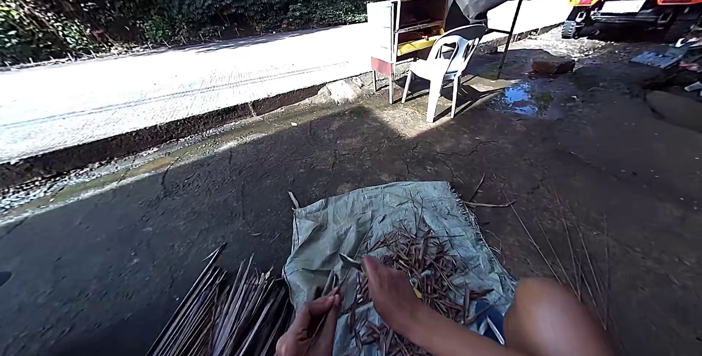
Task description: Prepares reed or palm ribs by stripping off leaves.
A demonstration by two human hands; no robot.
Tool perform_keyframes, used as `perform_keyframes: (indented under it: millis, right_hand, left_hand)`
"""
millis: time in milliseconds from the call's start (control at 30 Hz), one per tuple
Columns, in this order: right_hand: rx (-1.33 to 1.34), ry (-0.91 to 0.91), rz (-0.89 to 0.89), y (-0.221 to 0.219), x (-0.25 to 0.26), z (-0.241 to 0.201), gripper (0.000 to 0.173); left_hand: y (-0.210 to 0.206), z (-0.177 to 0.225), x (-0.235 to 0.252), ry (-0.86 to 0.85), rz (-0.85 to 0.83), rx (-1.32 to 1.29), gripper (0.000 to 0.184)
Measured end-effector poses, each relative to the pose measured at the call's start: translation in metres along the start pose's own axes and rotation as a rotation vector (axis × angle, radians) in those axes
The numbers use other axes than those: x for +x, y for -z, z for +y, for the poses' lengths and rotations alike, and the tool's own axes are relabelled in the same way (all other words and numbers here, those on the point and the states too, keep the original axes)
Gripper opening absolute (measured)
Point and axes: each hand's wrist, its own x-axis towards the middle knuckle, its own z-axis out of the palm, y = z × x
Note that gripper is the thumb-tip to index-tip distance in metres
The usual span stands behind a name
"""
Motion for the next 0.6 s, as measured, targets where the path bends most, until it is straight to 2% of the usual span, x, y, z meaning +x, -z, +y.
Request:
perform_keyframes:
  millis: [67, 133, 200, 300, 433, 600]
  right_hand:
    - [-0.008, -0.193, -0.185, 0.017, 0.021, 0.016, 0.034]
    - [-0.028, -0.324, -0.21, 0.022, 0.038, 0.041, 0.037]
    - [-0.073, -0.372, -0.211, 0.022, 0.047, 0.059, 0.037]
    - [-0.013, -0.389, -0.209, 0.017, 0.047, 0.062, 0.041]
    - [0.201, -0.324, -0.137, 0.009, 0.049, 0.069, 0.07]
    - [0.376, -0.185, -0.076, 0.003, 0.051, 0.07, 0.061]
  left_hand:
    - [0.0, 0.006, 0.0, 0.022, -0.001, -0.085, 0.014]
    - [0.001, 0.011, 0.001, 0.05, -0.01, -0.147, 0.018]
    - [0.002, 0.009, 0.001, 0.048, -0.039, -0.111, 0.014]
    - [0.005, -0.001, 0.0, -0.039, -0.089, -0.016, 0.011]
    - [0.014, -0.004, 0.006, -0.172, -0.158, 0.005, 0.013]
    - [0.017, 0.0, 0.012, -0.325, -0.196, 0.085, 0.009]
